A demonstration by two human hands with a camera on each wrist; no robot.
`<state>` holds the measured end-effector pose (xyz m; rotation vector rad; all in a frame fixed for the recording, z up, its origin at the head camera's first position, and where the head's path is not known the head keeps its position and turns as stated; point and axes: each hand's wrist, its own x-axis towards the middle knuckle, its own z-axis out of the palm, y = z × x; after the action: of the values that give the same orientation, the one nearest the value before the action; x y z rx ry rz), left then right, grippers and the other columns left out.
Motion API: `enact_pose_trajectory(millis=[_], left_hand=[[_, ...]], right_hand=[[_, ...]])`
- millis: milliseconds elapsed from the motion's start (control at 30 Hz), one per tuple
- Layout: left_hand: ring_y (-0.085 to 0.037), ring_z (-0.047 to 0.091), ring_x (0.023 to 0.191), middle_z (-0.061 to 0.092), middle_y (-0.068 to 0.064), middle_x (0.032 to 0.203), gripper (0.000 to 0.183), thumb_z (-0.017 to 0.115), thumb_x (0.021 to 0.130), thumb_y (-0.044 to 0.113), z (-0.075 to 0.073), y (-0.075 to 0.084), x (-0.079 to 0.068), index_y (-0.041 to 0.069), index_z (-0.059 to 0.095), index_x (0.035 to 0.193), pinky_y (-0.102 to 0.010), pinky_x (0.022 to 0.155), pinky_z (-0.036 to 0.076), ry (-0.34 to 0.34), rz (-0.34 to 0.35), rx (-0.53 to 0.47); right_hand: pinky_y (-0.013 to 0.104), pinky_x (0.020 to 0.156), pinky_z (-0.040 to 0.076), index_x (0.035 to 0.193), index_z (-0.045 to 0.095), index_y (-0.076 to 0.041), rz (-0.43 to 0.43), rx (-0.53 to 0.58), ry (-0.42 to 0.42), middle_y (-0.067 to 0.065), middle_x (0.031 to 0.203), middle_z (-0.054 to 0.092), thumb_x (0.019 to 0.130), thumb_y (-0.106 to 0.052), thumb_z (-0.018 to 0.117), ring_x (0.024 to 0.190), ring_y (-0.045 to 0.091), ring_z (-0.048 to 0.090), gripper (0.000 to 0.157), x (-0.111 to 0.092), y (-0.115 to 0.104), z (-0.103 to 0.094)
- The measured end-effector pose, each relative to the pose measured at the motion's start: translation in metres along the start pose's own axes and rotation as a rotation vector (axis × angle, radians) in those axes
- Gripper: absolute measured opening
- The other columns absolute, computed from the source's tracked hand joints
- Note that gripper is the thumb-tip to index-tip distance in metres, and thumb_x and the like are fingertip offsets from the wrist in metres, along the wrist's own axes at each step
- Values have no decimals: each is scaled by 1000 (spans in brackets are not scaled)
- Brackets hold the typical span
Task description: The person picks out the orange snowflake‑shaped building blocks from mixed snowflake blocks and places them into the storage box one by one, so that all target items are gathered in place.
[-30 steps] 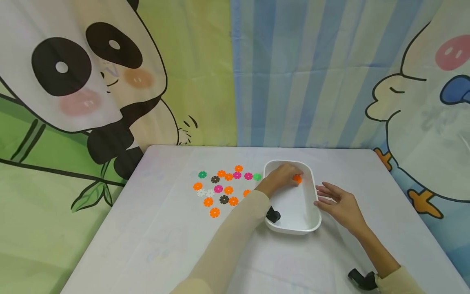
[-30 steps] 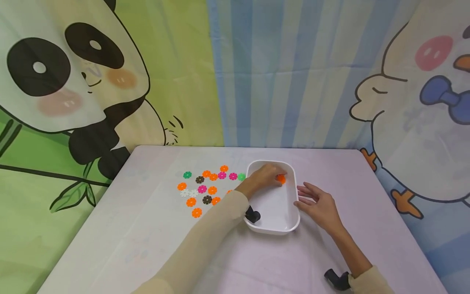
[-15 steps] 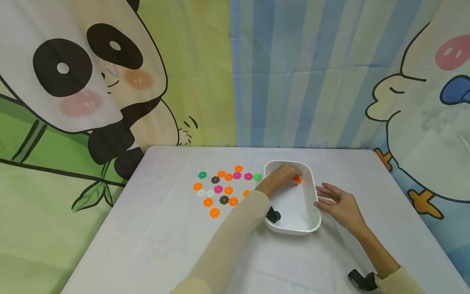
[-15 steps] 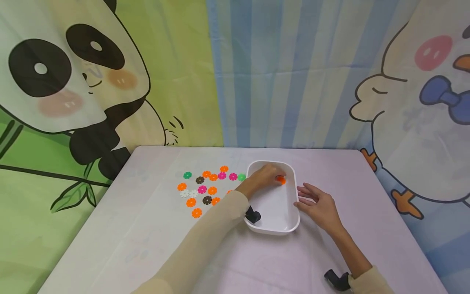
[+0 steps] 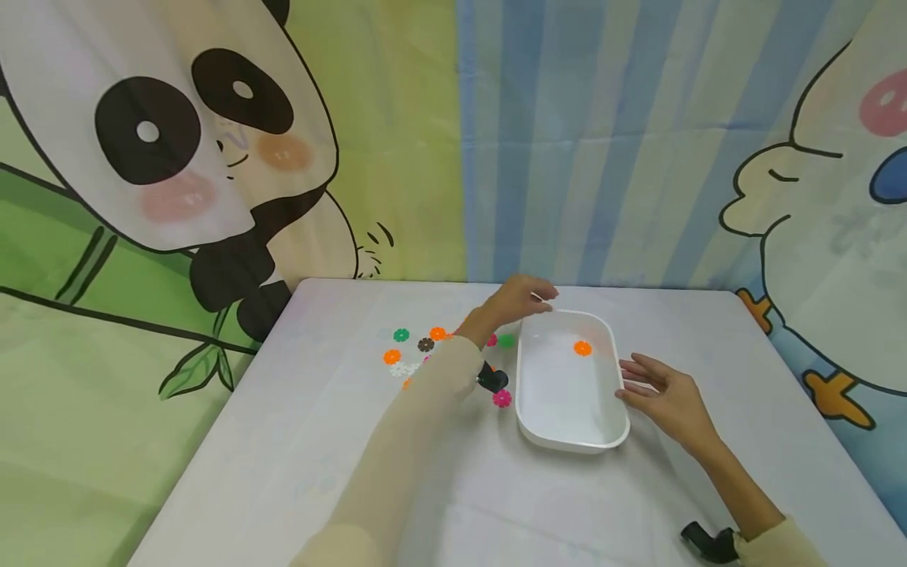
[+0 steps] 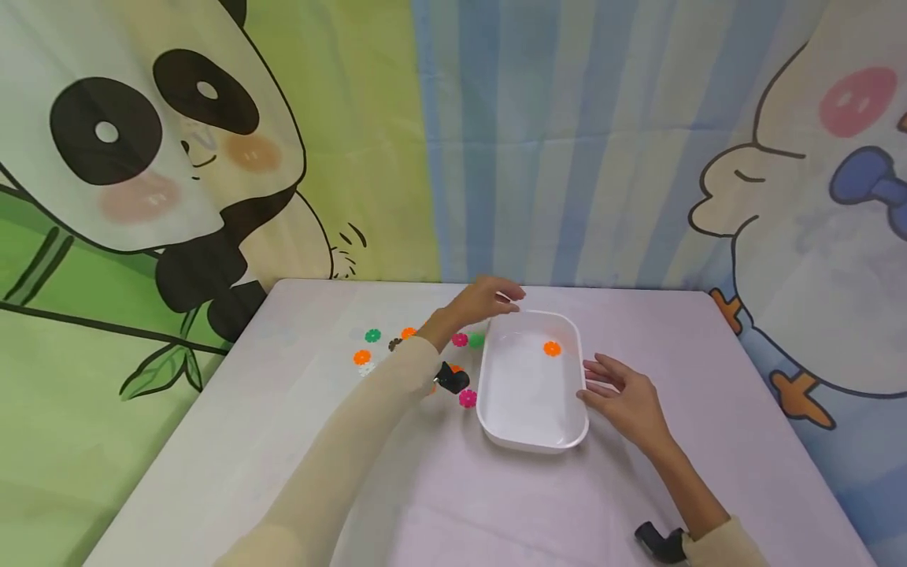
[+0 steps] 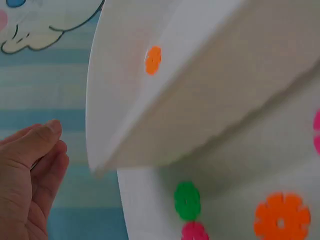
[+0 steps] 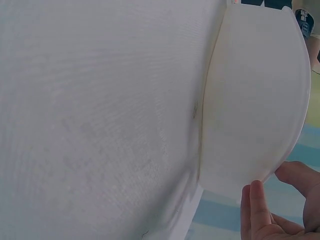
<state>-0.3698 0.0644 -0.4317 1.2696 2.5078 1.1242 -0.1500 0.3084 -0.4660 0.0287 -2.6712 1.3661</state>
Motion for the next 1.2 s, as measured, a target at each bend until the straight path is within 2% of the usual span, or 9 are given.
enact_pose_trajectory(millis=[100, 167, 300, 433, 567, 700, 800, 1000, 1200], left_hand=[[-18, 64, 107, 67, -10, 118, 33, 71, 89, 7, -17, -24, -20, 0, 66, 122, -20, 89, 50, 81, -69, -45], [-20, 64, 108, 67, -11, 117, 32, 70, 89, 6, -23, -43, -36, 1, 66, 121, -23, 90, 50, 113, -127, -34], [-19, 63, 106, 68, -8, 116, 31, 68, 91, 8, -28, -80, -67, 3, 67, 121, -28, 91, 51, 82, -256, 25], [-20, 64, 108, 67, -7, 119, 33, 67, 91, 8, -30, -103, -86, 5, 67, 124, -31, 94, 50, 42, -285, 61], [-18, 61, 114, 65, -3, 126, 37, 64, 92, 5, -36, -107, -94, 9, 65, 128, -32, 99, 46, 3, -293, 91], [-17, 57, 118, 62, 2, 131, 40, 61, 93, 6, -40, -106, -96, 16, 64, 131, -32, 101, 44, -60, -315, 119], [-17, 57, 119, 62, 3, 131, 39, 63, 93, 7, -41, -105, -95, 18, 65, 130, -32, 101, 44, -76, -311, 135], [-16, 57, 118, 65, 3, 126, 36, 67, 92, 11, -39, -106, -94, 16, 67, 127, -32, 102, 44, -48, -312, 135], [-17, 60, 113, 67, 0, 121, 37, 73, 88, 12, -37, -105, -95, 11, 68, 125, -32, 98, 47, 15, -306, 90]], right_hand=[[17, 78, 52, 146, 39, 3, -3, -5, 1, 18, 130, 60, 85, -23, 78, 106, 30, 65, 77, 0, 2, 1], [17, 78, 52, 146, 38, 2, -4, -9, 0, 18, 130, 60, 85, -24, 78, 107, 29, 65, 77, 0, 3, 1], [18, 78, 52, 146, 38, 2, 5, -18, 0, 18, 130, 60, 85, -26, 77, 107, 30, 65, 78, 0, 3, 1], [18, 79, 52, 147, 38, 2, 12, -26, 3, 18, 131, 60, 85, -26, 78, 107, 30, 65, 78, 0, 1, 0], [18, 79, 51, 147, 38, 2, 7, -22, 5, 18, 131, 60, 85, -26, 78, 107, 30, 65, 78, 0, -1, 0], [19, 80, 51, 146, 39, 1, 5, -17, 4, 18, 130, 60, 85, -27, 78, 107, 29, 66, 78, 0, -1, 1], [20, 81, 51, 147, 39, -1, 9, -21, 6, 16, 131, 60, 85, -28, 78, 107, 28, 66, 78, 0, -1, 1], [21, 80, 52, 147, 40, -2, 18, -15, 4, 16, 131, 60, 84, -29, 78, 107, 25, 66, 78, 0, 0, 1], [17, 77, 53, 146, 40, 1, 14, 19, -8, 17, 130, 60, 85, -23, 78, 102, 10, 67, 76, 2, 2, 1]])
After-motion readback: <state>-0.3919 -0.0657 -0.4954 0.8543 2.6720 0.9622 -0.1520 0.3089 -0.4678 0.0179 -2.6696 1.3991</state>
